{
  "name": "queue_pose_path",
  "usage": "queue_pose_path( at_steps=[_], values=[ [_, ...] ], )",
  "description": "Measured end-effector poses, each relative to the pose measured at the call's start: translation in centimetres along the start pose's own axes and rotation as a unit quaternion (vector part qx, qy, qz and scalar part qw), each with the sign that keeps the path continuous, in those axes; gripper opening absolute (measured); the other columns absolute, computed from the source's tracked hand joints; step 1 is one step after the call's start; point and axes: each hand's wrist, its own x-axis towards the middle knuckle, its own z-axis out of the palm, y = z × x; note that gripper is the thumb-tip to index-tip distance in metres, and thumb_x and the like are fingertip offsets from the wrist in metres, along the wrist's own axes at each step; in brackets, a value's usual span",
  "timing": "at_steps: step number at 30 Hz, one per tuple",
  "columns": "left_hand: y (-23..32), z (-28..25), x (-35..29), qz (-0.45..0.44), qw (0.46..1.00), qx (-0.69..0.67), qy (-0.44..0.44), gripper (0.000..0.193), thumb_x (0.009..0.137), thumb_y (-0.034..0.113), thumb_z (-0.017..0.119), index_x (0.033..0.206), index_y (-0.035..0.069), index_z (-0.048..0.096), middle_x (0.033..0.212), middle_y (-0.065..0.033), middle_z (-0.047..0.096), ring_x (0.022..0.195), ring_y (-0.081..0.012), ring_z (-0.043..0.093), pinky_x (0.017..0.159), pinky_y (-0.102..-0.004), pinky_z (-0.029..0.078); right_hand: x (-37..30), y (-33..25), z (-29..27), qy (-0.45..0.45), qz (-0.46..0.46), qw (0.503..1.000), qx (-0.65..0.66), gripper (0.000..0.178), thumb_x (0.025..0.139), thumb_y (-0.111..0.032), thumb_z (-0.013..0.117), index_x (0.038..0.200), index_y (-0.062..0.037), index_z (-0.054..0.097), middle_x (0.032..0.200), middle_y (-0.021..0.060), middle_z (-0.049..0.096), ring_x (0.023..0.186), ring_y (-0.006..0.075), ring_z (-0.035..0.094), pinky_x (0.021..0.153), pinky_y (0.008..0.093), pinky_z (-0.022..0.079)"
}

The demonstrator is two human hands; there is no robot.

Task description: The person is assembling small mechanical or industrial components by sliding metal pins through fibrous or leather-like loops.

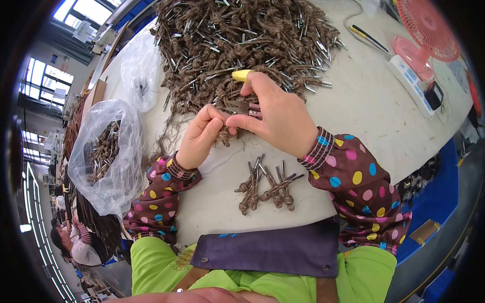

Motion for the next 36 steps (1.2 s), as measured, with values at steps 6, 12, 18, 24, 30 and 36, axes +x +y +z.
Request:
queue_pose_path(
  at_steps=[6, 12, 18, 24, 30, 36],
  values=[
    [0.2, -0.1, 0.0, 0.062, 0.965, 0.236, 0.097, 0.014, 0.099, 0.015, 0.044, 0.095, 0.002, 0.049, 0.092, -0.0046, 0.061, 0.083, -0.0085, 0.053, 0.078, -0.0238, 0.044, -0.3, -0.5, -0.6, -0.06, -0.058, 0.985, -0.148, 0.033, 0.085, -0.038, 0.063, 0.088, -0.007, 0.053, 0.078, 0.0069, 0.056, 0.066, 0.0257, 0.059, 0.053, 0.0352, 0.046],
    [0.0, 0.2, -0.1, 0.098, 0.943, 0.301, 0.104, 0.011, 0.094, 0.012, 0.053, 0.09, 0.002, 0.053, 0.083, -0.0048, 0.057, 0.077, -0.0144, 0.052, 0.072, -0.0259, 0.042, -0.8, -0.3, 0.5, -0.071, -0.05, 0.981, -0.173, 0.025, 0.082, -0.028, 0.068, 0.079, -0.0057, 0.056, 0.071, 0.0073, 0.055, 0.059, 0.0246, 0.055, 0.052, 0.0326, 0.043],
    [-0.2, 0.2, -0.1, 0.115, 0.931, 0.328, 0.114, 0.009, 0.089, 0.011, 0.059, 0.087, 0.003, 0.056, 0.08, -0.0077, 0.054, 0.077, -0.0232, 0.052, 0.07, -0.0306, 0.042, -0.8, -0.1, 0.7, -0.069, -0.061, 0.979, -0.181, 0.025, 0.082, -0.028, 0.067, 0.078, -0.0065, 0.055, 0.07, 0.0065, 0.055, 0.06, 0.0251, 0.055, 0.051, 0.0335, 0.042],
    [0.0, 0.3, -0.2, 0.128, 0.912, 0.377, 0.103, 0.007, 0.087, 0.011, 0.06, 0.086, 0.004, 0.058, 0.08, -0.0074, 0.055, 0.078, -0.0267, 0.051, 0.072, -0.0327, 0.042, -0.8, -0.2, 0.8, -0.066, -0.088, 0.976, -0.187, 0.025, 0.081, -0.028, 0.068, 0.077, -0.0068, 0.055, 0.071, 0.0059, 0.054, 0.059, 0.0252, 0.055, 0.05, 0.0338, 0.042],
    [1.2, 1.1, -0.2, -0.039, 0.954, 0.269, 0.13, 0.013, 0.093, 0.015, 0.056, 0.089, 0.003, 0.057, 0.085, -0.0025, 0.057, 0.084, -0.0116, 0.053, 0.076, -0.0258, 0.042, -0.6, 0.2, 0.7, -0.08, -0.039, 0.988, -0.127, 0.024, 0.082, -0.027, 0.068, 0.081, -0.006, 0.057, 0.069, 0.0067, 0.054, 0.055, 0.021, 0.052, 0.05, 0.0313, 0.041],
    [1.0, 0.4, -0.2, -0.007, 0.997, 0.034, 0.062, 0.026, 0.094, 0.012, 0.054, 0.117, 0.0, 0.051, 0.099, -0.0029, 0.056, 0.089, -0.0079, 0.054, 0.079, -0.0218, 0.046, 0.1, 0.8, 0.3, -0.071, 0.098, 0.993, 0.015, 0.026, 0.086, -0.027, 0.066, 0.086, -0.0029, 0.058, 0.066, 0.0013, 0.052, 0.054, 0.0076, 0.044, 0.051, 0.0249, 0.039]
  ],
)
